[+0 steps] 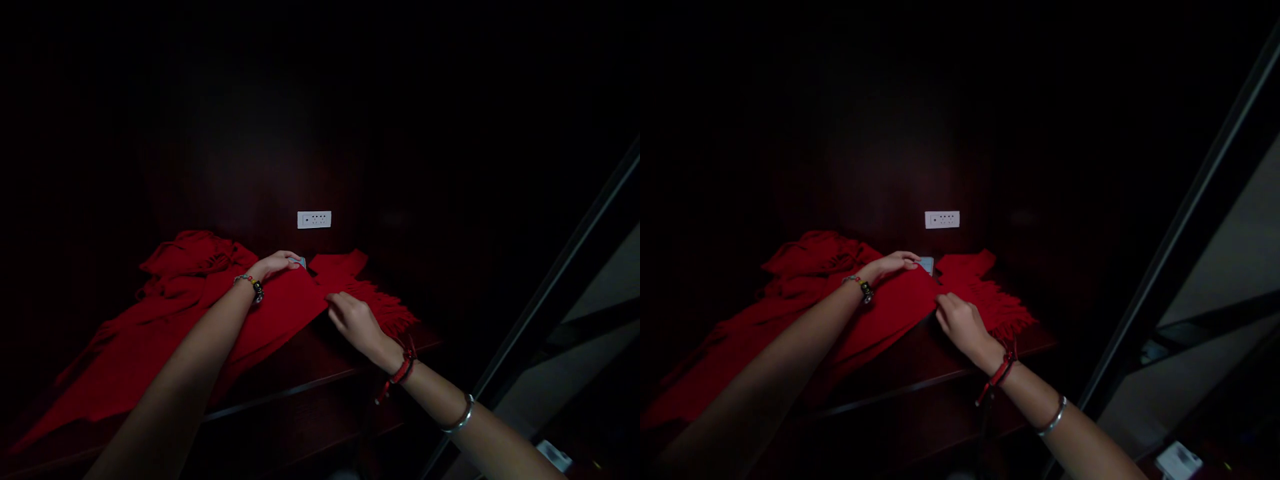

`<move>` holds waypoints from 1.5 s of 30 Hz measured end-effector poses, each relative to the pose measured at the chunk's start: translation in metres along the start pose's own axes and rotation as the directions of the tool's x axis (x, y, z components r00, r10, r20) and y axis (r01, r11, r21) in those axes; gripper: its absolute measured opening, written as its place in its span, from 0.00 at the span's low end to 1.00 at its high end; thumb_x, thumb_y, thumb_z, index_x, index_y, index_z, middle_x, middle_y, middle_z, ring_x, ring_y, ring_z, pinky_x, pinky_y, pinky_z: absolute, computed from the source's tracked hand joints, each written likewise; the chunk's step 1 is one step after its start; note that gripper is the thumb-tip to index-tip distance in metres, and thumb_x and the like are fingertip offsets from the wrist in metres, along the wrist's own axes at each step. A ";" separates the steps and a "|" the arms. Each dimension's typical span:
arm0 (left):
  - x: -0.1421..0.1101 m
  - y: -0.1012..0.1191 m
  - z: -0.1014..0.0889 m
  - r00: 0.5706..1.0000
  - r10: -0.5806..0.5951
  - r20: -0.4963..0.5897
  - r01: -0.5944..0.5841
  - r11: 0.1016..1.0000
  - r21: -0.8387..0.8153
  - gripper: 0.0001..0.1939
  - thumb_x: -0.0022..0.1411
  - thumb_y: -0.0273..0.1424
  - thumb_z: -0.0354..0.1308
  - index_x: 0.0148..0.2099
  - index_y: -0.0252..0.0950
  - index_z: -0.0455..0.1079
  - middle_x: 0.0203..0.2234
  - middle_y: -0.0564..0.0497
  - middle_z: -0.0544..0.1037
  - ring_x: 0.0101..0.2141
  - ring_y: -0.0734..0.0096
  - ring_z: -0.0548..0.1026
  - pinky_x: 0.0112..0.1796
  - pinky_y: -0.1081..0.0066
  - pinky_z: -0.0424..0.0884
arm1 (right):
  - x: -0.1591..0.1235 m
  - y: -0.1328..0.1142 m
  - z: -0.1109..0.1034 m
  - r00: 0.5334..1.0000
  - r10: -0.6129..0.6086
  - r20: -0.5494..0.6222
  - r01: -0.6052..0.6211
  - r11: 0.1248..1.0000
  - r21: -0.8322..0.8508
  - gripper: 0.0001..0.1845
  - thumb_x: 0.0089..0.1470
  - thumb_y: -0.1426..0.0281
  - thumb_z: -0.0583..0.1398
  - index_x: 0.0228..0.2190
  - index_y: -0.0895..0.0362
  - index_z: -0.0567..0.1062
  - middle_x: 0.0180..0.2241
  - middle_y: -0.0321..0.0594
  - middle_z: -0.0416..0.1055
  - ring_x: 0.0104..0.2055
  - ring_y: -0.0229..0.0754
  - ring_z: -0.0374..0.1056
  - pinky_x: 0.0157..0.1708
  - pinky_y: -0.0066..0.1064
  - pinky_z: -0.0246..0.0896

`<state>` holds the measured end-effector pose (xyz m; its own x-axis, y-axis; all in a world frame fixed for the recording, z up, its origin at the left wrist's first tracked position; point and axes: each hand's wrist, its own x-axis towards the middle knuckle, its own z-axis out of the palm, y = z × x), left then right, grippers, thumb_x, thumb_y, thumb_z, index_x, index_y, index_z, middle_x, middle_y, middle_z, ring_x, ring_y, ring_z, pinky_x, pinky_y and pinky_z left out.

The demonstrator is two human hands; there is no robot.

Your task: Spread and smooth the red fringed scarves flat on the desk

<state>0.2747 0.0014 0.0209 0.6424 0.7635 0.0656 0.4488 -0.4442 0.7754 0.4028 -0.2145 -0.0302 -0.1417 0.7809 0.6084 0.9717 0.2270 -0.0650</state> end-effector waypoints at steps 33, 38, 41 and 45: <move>-0.203 -0.085 -0.015 0.965 -0.240 -0.103 0.255 0.782 0.569 0.50 0.42 0.54 0.51 0.61 0.34 0.40 0.57 0.39 0.49 0.56 0.53 0.49 0.50 0.61 0.53 | 0.021 0.068 0.053 0.905 0.176 0.387 -0.112 0.977 -0.184 0.23 0.56 0.61 0.45 0.51 0.55 0.60 0.53 0.48 0.55 0.55 0.48 0.48 0.49 0.50 0.43; -0.216 -0.088 -0.001 0.970 -0.179 -0.162 0.229 0.893 0.387 0.51 0.41 0.44 0.59 0.62 0.33 0.37 0.54 0.39 0.58 0.52 0.56 0.59 0.48 0.64 0.57 | 0.007 0.086 0.076 0.846 0.254 0.469 -0.180 0.964 -0.198 0.27 0.56 0.57 0.40 0.54 0.55 0.54 0.57 0.45 0.50 0.58 0.46 0.43 0.52 0.49 0.39; -0.204 -0.090 0.005 0.902 -0.159 -0.401 0.257 0.945 0.201 0.42 0.46 0.37 0.58 0.61 0.35 0.42 0.46 0.43 0.68 0.46 0.62 0.67 0.45 0.67 0.60 | 0.002 0.085 0.080 0.863 0.269 0.428 -0.184 0.956 -0.231 0.27 0.57 0.57 0.39 0.55 0.54 0.53 0.57 0.44 0.49 0.58 0.45 0.43 0.53 0.48 0.38; -0.183 -0.094 0.011 0.720 -0.257 -0.645 0.279 0.958 -0.071 0.38 0.49 0.32 0.57 0.59 0.35 0.45 0.36 0.48 0.74 0.37 0.67 0.72 0.40 0.69 0.64 | 0.000 0.083 0.084 0.880 0.271 0.389 -0.181 0.951 -0.253 0.27 0.57 0.57 0.38 0.54 0.54 0.53 0.57 0.43 0.50 0.58 0.43 0.43 0.53 0.46 0.38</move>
<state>0.1216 -0.1018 -0.0704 -0.0536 0.9661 0.2525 0.5650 -0.1792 0.8054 0.4672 -0.1468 -0.1024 0.0650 0.9756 0.2099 0.9970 -0.0724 0.0279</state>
